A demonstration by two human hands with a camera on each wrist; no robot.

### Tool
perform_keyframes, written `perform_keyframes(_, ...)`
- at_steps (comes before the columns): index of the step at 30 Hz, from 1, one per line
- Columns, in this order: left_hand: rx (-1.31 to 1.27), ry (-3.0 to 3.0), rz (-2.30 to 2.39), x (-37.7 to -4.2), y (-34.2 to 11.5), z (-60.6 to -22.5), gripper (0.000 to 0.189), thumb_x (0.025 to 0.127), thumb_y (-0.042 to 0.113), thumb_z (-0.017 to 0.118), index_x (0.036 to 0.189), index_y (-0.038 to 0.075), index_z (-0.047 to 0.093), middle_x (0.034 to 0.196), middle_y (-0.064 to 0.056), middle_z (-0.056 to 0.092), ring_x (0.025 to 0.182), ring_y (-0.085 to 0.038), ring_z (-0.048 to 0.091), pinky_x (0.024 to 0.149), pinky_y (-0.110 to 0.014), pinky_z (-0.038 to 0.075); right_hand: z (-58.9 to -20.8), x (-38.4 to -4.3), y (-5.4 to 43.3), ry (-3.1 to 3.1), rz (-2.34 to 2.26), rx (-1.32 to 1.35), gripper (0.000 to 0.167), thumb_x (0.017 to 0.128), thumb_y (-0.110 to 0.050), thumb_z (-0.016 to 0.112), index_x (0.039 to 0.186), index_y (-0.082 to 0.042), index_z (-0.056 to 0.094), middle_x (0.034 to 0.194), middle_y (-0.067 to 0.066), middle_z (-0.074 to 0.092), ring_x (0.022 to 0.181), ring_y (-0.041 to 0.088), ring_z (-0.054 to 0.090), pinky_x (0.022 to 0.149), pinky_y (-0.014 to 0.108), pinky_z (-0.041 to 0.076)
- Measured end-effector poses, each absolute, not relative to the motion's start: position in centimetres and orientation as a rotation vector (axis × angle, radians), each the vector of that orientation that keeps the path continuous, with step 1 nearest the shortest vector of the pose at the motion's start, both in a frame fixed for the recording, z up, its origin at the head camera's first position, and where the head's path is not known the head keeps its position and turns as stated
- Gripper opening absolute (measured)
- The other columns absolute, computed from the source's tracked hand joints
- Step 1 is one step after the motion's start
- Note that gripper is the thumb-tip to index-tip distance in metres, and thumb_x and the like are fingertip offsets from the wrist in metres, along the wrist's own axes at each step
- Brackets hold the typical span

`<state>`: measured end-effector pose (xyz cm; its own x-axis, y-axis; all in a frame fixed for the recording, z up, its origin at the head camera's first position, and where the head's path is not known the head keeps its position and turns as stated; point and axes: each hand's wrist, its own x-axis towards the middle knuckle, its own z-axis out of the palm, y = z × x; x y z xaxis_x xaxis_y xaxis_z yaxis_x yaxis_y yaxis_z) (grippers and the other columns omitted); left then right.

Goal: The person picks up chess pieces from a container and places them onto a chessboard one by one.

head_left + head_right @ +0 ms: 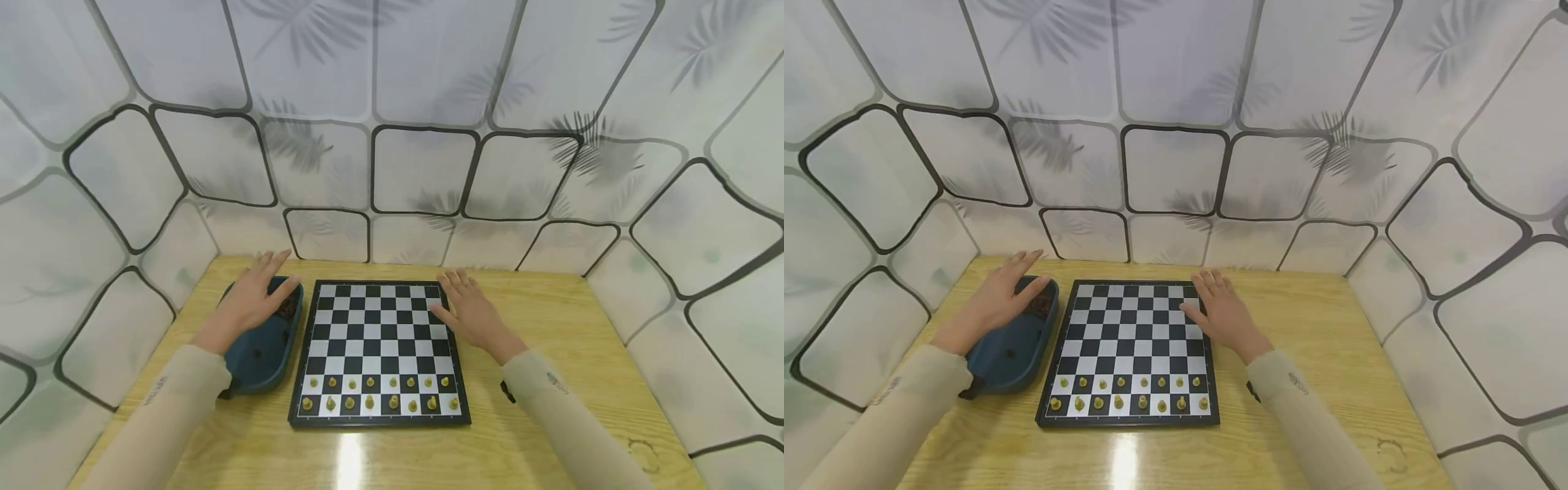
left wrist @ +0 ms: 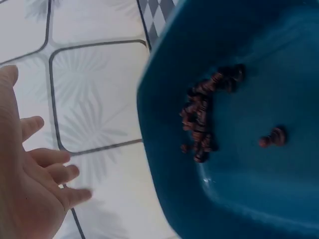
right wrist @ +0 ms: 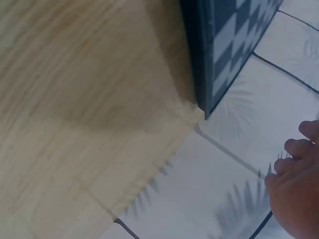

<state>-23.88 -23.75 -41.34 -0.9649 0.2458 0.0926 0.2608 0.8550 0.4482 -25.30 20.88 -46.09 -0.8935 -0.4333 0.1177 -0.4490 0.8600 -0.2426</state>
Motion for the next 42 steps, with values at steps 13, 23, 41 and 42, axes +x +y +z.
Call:
perform_keyframes(13, -0.215, -2.972, -1.060, -23.4, -26.7, -43.8, 0.070, 0.111, 0.053, 0.042, 0.161, 0.004, 0.041, 0.141, -0.032, 0.062, 0.122, -0.047, 0.067, 0.095, -0.061, 0.056, -49.2, -24.0, 20.6, -2.986, 0.375, 0.888, 0.072, 0.109, -0.048, 0.052, 0.164, -0.004, 0.036, 0.170, 0.023, 0.031, 0.161, 0.044, 0.023, 0.131, 0.056, 0.021)
perform_keyframes(23, -0.155, -3.032, -1.232, -23.6, -27.3, -45.7, 0.052, 0.110, 0.034, 0.057, 0.143, -0.006, 0.059, 0.125, -0.028, 0.073, 0.103, -0.034, 0.076, 0.089, -0.048, 0.061, -50.9, -23.1, 20.9, -3.031, 0.348, 0.916, 0.070, 0.109, -0.050, 0.050, 0.163, -0.006, 0.039, 0.170, 0.020, 0.034, 0.161, 0.040, 0.025, 0.131, 0.053, 0.023)
perform_keyframes(41, -0.412, -3.142, -1.230, -23.5, -27.3, -48.1, 0.031, 0.092, 0.006, 0.076, 0.120, -0.008, 0.074, 0.109, -0.019, 0.079, 0.099, -0.029, 0.076, 0.082, -0.041, 0.062, -52.2, -22.4, 20.8, -3.035, 0.346, 0.945, 0.068, 0.110, -0.048, 0.049, 0.161, -0.004, 0.041, 0.168, 0.018, 0.038, 0.159, 0.039, 0.030, 0.129, 0.054, 0.027)
perform_keyframes(42, -0.409, -3.143, -1.244, -23.4, -27.3, -48.2, 0.031, 0.092, 0.006, 0.076, 0.120, -0.008, 0.074, 0.109, -0.019, 0.080, 0.098, -0.028, 0.076, 0.082, -0.039, 0.062, -52.2, -22.4, 20.8, -3.033, 0.348, 0.945, 0.068, 0.110, -0.048, 0.049, 0.161, -0.004, 0.041, 0.168, 0.018, 0.038, 0.159, 0.039, 0.030, 0.129, 0.053, 0.027)
